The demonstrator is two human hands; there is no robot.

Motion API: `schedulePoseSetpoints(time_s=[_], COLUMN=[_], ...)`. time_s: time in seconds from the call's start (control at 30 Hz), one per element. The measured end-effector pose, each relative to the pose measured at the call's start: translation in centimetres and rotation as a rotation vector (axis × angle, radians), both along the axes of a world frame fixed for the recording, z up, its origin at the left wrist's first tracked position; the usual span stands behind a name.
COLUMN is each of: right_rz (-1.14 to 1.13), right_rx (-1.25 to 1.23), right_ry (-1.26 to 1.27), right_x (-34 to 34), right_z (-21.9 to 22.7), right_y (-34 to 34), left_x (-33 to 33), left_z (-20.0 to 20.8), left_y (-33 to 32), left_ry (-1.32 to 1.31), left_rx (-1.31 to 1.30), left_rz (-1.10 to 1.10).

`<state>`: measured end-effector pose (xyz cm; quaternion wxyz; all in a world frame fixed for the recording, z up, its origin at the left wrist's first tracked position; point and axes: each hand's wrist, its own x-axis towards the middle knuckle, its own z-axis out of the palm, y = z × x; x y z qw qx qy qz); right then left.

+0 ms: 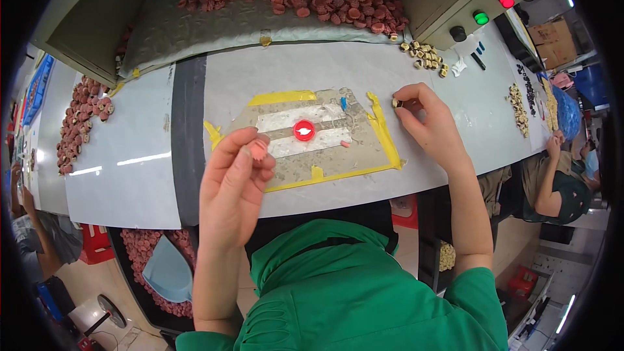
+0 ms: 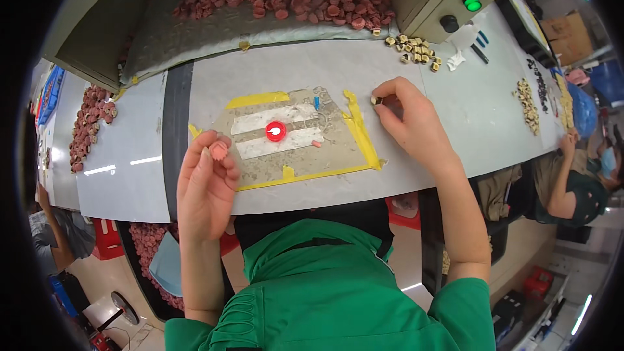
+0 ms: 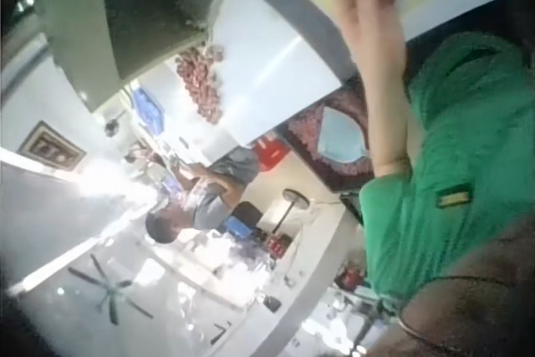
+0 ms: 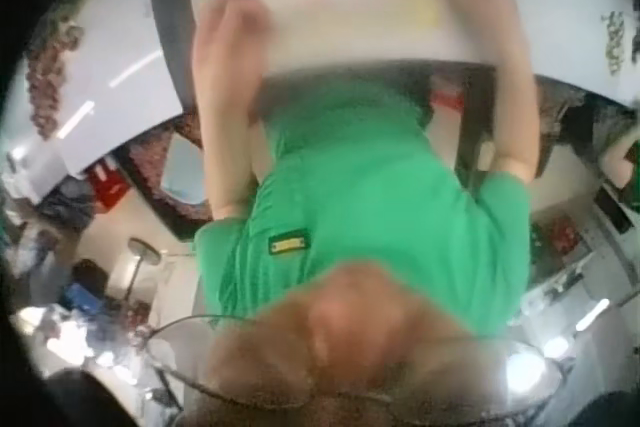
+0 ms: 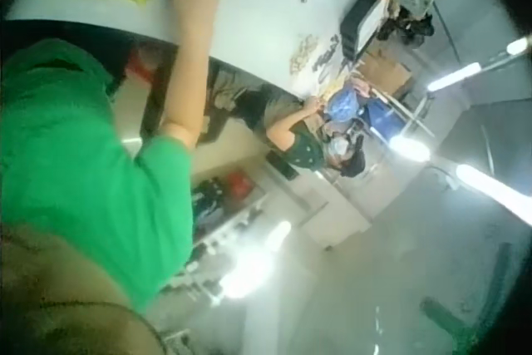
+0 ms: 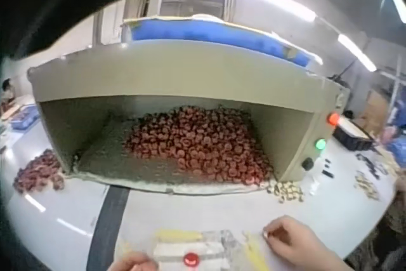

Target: Applying glue to small toy components and attaching them to a central part on a workspace template.

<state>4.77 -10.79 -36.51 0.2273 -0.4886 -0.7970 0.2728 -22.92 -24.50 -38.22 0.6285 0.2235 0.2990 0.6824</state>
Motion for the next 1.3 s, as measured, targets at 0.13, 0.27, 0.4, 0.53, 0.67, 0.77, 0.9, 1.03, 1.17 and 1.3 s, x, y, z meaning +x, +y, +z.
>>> schedulePoseSetpoints(time_s=[0.13, 0.27, 0.4, 0.53, 0.67, 0.77, 0.9, 1.03, 1.17, 1.3], right_rz=[-0.118, -0.129, -0.040, 0.009, 0.081, 0.236, 0.466, 0.502, 0.564, 0.542], right_rx=[-0.033, 0.122, 0.199, 0.274, 0.142, 0.028, 0.260, 0.353, 0.374, 0.407], right_ry=[0.159, 0.049, 0.015, -0.167, -0.130, 0.020, -0.093, -0.118, -0.172, -0.170], right_x=[0.8, 0.5, -0.2, 0.0, -2.3, -6.5, -9.9, -10.7, -10.6, -10.8], right_z=[-1.2, -0.9, -0.5, 0.4, 1.8, 2.8, 1.5, 0.3, 0.5, 0.3], right_y=[-0.9, -1.1, -0.9, -0.8, -0.8, -2.4, -2.7, -2.3, -2.2, -2.4], left_x=[1.0, 0.5, 0.3, 0.5, 0.7, 0.4, 0.5, 0.7, 0.5, 0.7], left_z=[-1.0, -1.4, -1.6, -1.4, -0.9, -1.5, -1.3, -1.2, -1.4, -1.3], left_y=[0.1, 0.5, 0.3, 0.4, 0.4, 0.2, 0.3, 0.4, 0.4, 0.2], left_ry=[-0.094, -0.164, -0.217, -0.202, -0.161, -0.175, -0.195, -0.158, -0.143, -0.132], left_rx=[-0.020, -0.052, -0.047, -0.053, -0.122, -0.061, -0.061, -0.072, -0.060, -0.057], left_rz=[-0.007, -0.045, -0.044, -0.060, -0.027, -0.051, -0.066, -0.032, -0.045, -0.030])
